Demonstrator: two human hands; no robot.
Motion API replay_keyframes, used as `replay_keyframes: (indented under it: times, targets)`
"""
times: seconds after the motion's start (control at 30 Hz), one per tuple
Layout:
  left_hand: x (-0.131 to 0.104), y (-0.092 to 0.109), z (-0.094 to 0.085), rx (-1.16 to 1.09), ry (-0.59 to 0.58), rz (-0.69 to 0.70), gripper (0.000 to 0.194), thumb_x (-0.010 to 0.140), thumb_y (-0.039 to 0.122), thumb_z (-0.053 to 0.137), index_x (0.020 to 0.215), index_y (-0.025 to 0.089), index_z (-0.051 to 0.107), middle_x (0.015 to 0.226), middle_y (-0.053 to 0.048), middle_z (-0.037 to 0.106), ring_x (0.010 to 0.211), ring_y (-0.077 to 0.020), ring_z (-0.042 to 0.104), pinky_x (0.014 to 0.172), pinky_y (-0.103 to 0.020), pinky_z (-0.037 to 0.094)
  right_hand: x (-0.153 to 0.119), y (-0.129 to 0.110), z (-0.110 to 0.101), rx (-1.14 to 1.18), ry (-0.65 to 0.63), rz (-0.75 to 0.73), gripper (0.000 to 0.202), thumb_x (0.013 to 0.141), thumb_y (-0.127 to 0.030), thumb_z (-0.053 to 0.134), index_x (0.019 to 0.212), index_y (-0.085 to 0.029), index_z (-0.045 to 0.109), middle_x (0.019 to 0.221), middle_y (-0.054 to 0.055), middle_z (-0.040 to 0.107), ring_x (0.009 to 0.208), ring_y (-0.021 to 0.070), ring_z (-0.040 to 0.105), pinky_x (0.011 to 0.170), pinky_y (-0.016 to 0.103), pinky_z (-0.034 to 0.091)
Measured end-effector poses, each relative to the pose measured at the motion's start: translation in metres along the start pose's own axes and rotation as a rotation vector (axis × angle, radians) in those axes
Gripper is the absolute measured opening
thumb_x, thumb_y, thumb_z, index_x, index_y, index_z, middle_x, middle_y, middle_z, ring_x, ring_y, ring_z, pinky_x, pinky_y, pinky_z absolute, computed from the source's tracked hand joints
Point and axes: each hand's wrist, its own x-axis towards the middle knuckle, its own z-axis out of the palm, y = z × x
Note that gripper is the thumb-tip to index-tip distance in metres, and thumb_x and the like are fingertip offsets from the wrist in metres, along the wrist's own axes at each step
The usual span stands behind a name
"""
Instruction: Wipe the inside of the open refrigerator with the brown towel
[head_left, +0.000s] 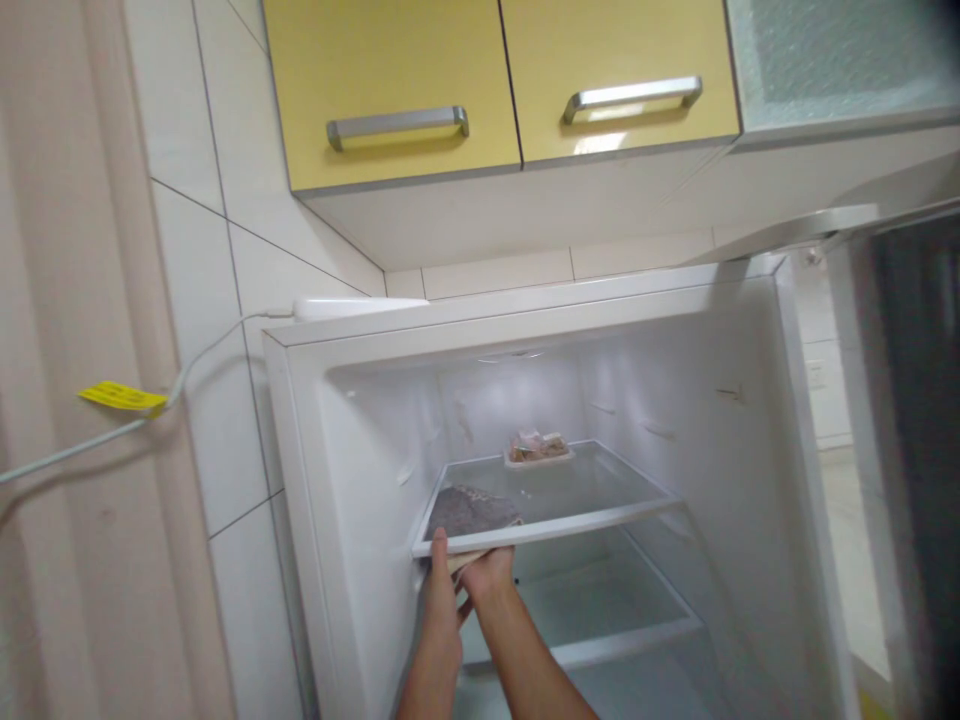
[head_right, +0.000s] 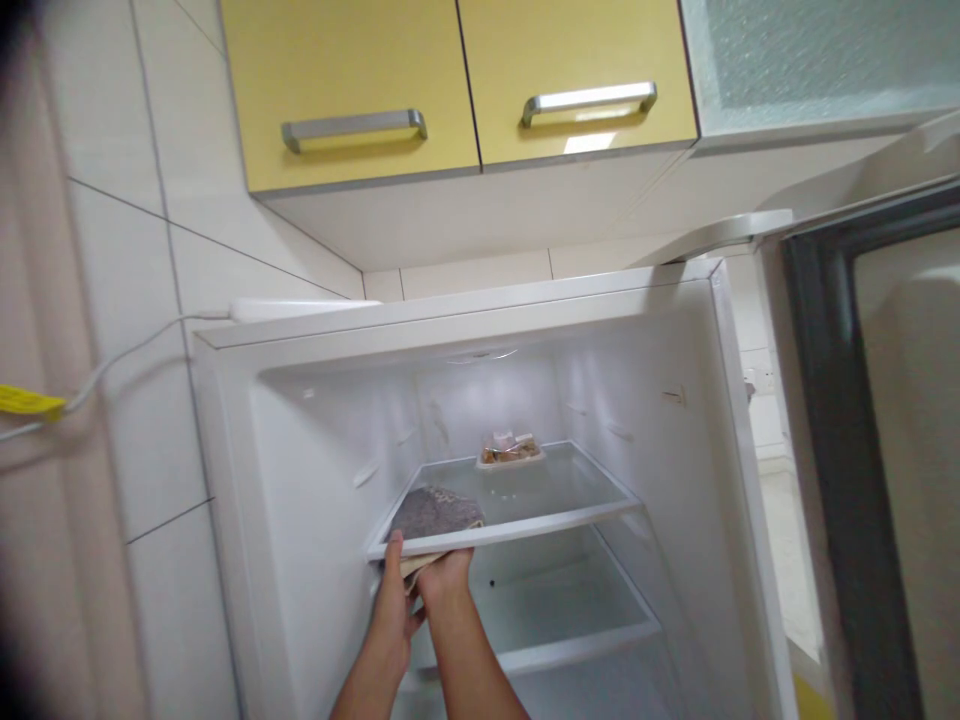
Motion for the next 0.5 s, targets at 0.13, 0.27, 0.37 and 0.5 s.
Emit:
replay_keyframes:
  times: [0.13,0.27,0.37,0.5]
  targets:
    - [-0.003,0.003,-0.005,0.017,-0.028,-0.018,0.069,0.071,0.077,0.061,0.119,0.027,0.063,0.13,-0.009,0.067,0.121,-0.0296,0.062,0.082,-0.039,0.056,-0.012,0.011,0.007,0.092,-0.028,0.087,0.047,0.074,-0.059,0.054,0.102,-0.025,0.072,0.105,0.007,0.077,0.113,0.0308,0.066,0.1,0.056,0.051]
    - [-0.006,0.007,-0.005,0.047,-0.061,-0.03,0.064,0.075,0.076,0.059,0.111,0.024,0.065,0.126,-0.01,0.069,0.115,-0.029,0.064,0.082,-0.039,0.055,-0.033,-0.017,-0.018,0.155,-0.04,0.18,0.049,0.074,-0.058,0.057,0.105,-0.023,0.072,0.109,0.01,0.076,0.116,0.0314,0.065,0.102,0.057,0.049]
    - [-0.01,0.01,-0.005,0.07,-0.032,-0.02,0.056,0.08,0.072,0.056,0.102,0.021,0.064,0.128,-0.011,0.066,0.115,-0.0272,0.064,0.083,-0.039,0.054,-0.051,-0.053,-0.044,0.167,-0.031,0.204,0.051,0.075,-0.059,0.057,0.11,-0.024,0.071,0.114,0.011,0.075,0.121,0.0306,0.063,0.104,0.059,0.046]
    - [-0.015,0.013,-0.006,0.092,-0.027,-0.028,0.048,0.085,0.066,0.055,0.099,0.02,0.06,0.129,-0.01,0.063,0.118,-0.0257,0.061,0.089,-0.041,0.052,-0.08,-0.108,-0.081,-0.038,0.058,0.063,0.051,0.075,-0.066,0.049,0.106,-0.033,0.073,0.117,0.008,0.075,0.118,0.0304,0.065,0.102,0.059,0.048]
